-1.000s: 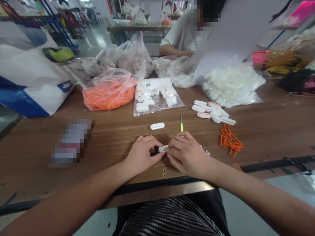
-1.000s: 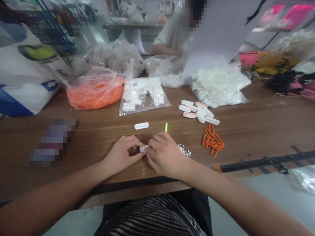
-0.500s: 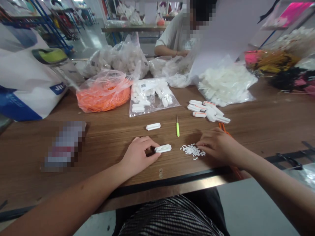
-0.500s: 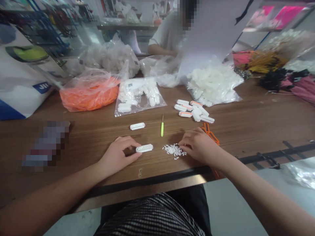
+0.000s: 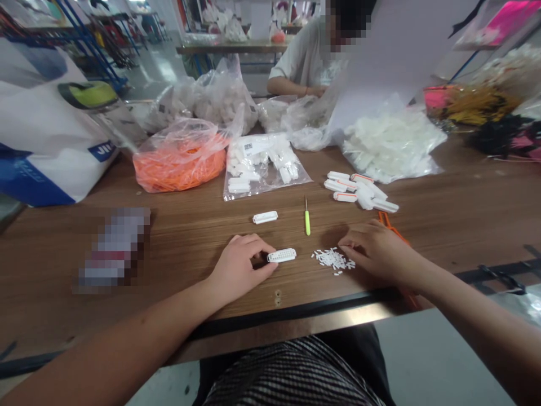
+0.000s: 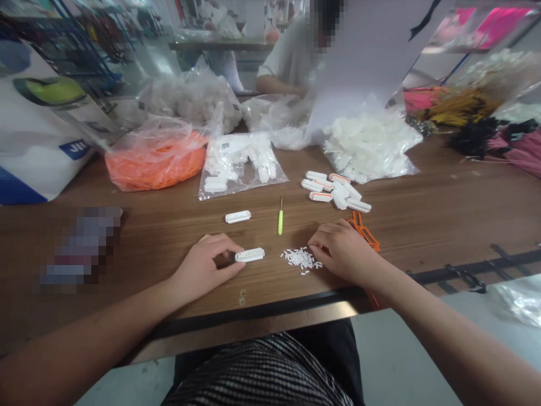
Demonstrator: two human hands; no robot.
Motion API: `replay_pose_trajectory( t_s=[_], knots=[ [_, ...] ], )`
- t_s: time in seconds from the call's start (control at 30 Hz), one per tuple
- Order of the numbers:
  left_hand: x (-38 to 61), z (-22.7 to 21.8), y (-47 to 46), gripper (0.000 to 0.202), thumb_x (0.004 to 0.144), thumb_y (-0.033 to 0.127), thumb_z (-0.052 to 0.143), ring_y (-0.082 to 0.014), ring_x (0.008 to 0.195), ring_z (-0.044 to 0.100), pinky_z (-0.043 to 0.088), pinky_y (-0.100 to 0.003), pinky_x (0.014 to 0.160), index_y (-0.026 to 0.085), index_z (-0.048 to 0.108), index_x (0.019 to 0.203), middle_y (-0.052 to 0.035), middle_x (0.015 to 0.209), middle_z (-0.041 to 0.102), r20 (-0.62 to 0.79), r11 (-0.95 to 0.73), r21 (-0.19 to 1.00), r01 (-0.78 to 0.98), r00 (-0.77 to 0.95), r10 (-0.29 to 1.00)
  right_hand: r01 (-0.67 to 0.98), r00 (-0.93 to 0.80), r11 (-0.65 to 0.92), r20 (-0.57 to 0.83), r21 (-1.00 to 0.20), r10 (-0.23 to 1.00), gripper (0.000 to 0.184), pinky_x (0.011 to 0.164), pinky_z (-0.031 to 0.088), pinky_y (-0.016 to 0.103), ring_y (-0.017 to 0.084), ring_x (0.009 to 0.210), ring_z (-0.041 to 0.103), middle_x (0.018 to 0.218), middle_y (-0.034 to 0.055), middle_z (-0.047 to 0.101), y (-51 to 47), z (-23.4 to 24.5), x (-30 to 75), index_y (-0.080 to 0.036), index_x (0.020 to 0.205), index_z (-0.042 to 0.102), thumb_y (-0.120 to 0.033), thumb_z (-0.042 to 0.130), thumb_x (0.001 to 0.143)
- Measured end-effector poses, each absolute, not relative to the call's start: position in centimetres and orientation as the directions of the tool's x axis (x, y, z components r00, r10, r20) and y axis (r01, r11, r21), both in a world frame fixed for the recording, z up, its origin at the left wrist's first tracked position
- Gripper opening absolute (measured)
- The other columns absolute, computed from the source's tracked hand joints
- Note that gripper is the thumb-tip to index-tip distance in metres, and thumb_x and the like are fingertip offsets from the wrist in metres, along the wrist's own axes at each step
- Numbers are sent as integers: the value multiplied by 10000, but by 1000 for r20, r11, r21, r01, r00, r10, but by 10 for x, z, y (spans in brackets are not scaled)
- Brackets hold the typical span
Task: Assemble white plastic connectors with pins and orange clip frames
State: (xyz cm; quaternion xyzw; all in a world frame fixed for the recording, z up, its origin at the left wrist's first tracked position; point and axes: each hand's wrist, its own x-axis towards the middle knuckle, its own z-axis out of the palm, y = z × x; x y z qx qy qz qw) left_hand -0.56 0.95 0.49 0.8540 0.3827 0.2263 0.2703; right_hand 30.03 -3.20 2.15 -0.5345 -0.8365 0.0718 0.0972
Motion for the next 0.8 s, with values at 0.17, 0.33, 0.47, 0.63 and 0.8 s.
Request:
replay_pose_trajectory(
  t_s=[0.17,0.33,0.47,0.63,0.8],
  knots=[
    [-5,4,8,63,798,264,668,-154,704,591,390,-353,761,232,683,850,20,766,658,175,-549,645,531,597,783,770,-348,380,161,-513,923,172,721,413,349,154,659,607,701,-6,681,-30,40,269,-230,752,644,-278,549,888],
    [-5,5,8,65,796,245,678,-150,702,586,386,-343,756,234,692,858,25,752,652,176,-549,651,524,599,781,625,-493,484,171,-612,853,154,797,399,341,127,671,577,682,-17,642,-19,45,219,-195,782,669,-188,551,881],
    [-4,6,8,65,796,243,680,-152,707,584,381,-341,759,233,694,859,25,739,639,175,-553,648,525,604,778,635,-490,464,141,-617,860,139,797,389,338,128,659,564,657,-17,620,-8,36,204,-184,783,692,-172,577,859],
    [-4,7,8,58,797,248,677,-157,715,587,379,-340,760,234,690,851,24,738,637,162,-546,645,534,603,781,656,-505,454,96,-602,858,130,828,368,349,139,691,576,681,-13,641,-5,36,203,-190,795,701,-162,585,846],
    [-4,7,7,55,798,254,679,-156,716,586,378,-341,758,234,690,848,25,754,646,160,-543,648,534,602,783,660,-529,485,103,-573,842,148,824,345,351,150,713,571,697,-7,650,-7,38,201,-199,807,706,-172,567,853]
  ],
)
